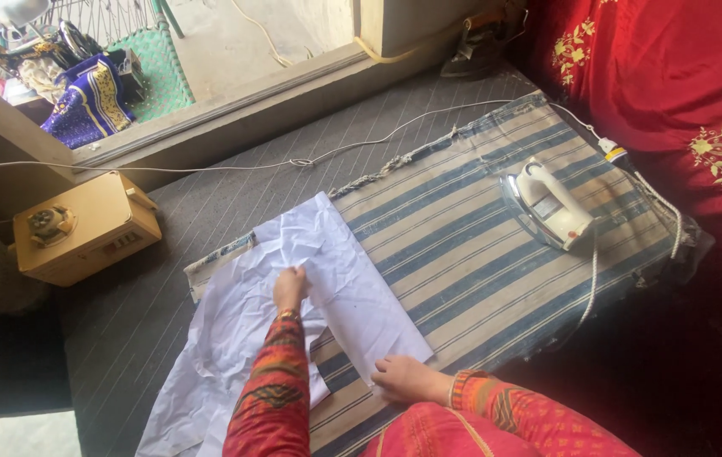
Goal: Ironing a white garment on a low table while sitting on the floor.
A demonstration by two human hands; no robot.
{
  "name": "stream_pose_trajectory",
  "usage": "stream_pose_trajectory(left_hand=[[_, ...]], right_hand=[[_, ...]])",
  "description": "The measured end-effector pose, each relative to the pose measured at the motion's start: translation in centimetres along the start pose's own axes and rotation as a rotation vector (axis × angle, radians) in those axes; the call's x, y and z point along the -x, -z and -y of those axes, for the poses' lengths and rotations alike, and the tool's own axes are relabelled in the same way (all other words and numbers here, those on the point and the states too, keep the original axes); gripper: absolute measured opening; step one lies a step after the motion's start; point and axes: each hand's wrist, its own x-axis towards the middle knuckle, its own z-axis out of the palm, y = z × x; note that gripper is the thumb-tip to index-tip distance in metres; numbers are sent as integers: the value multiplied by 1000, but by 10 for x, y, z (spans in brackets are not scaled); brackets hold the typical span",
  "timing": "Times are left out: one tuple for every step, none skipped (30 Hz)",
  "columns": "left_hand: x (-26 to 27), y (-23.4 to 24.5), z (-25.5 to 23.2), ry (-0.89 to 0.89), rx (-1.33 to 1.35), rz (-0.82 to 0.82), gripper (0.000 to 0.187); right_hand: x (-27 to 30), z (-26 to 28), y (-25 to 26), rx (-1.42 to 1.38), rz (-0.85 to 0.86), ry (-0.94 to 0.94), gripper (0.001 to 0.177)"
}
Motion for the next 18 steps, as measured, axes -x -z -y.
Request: stream_pose_trajectory(left_hand=[[-9,-15,-13,-73,-68,3,50],[-19,-31,-28,-148,-135,5,50],[-21,-41,-48,-155,-135,2,50],[-23,-53,-71,-189,-141,24,45],[-25,-65,-94,-222,-146,46,41],[-21,-75,-121,-234,-146,51,41],[-18,-85,-149,-271,-139,82,43],[-12,-97,-176,-311,-135,118,46],[5,-93,-202,-324,-139,127,46],[22,-87,-226,-342,-98,207,48],[41,-81,-250,-360,-58,288,50],[49,-83,-257,-368,-63,294,50],[58,-85,-263,-457,199,405,52],[65,-84,-267,-533,466,503,54],[86,-68,-258,-534,463,501,54],[106,-51,-247,-556,708,529,49],[127,-33,-236,-576,953,553,53],[133,-49,-197,-570,953,538,53]], right_hand=[[7,-14,-18,-8,-80,-43,30],[12,-29,-36,-13,-162,-88,19],[16,-32,-31,-8,-168,-89,19],[21,-37,-25,-208,-190,-196,18],[26,-41,-19,-410,-213,-301,17],[34,-44,-14,-404,-221,-310,17],[42,-48,-9,-569,-334,-497,17],[51,-50,-4,-736,-453,-686,17],[65,-70,-15,-735,-466,-697,17],[77,-88,-26,-792,-630,-752,18],[91,-105,-38,-846,-795,-805,19],[101,-116,-44,-847,-806,-811,19],[111,-127,-50,-885,-951,-871,18],[119,-139,-57,-922,-1089,-922,21],[124,-142,-51,-925,-1090,-919,21],[128,-147,-44,-999,-1155,-937,27],[131,-151,-38,-1072,-1219,-955,33],[134,-149,-27,-1080,-1204,-947,33]])
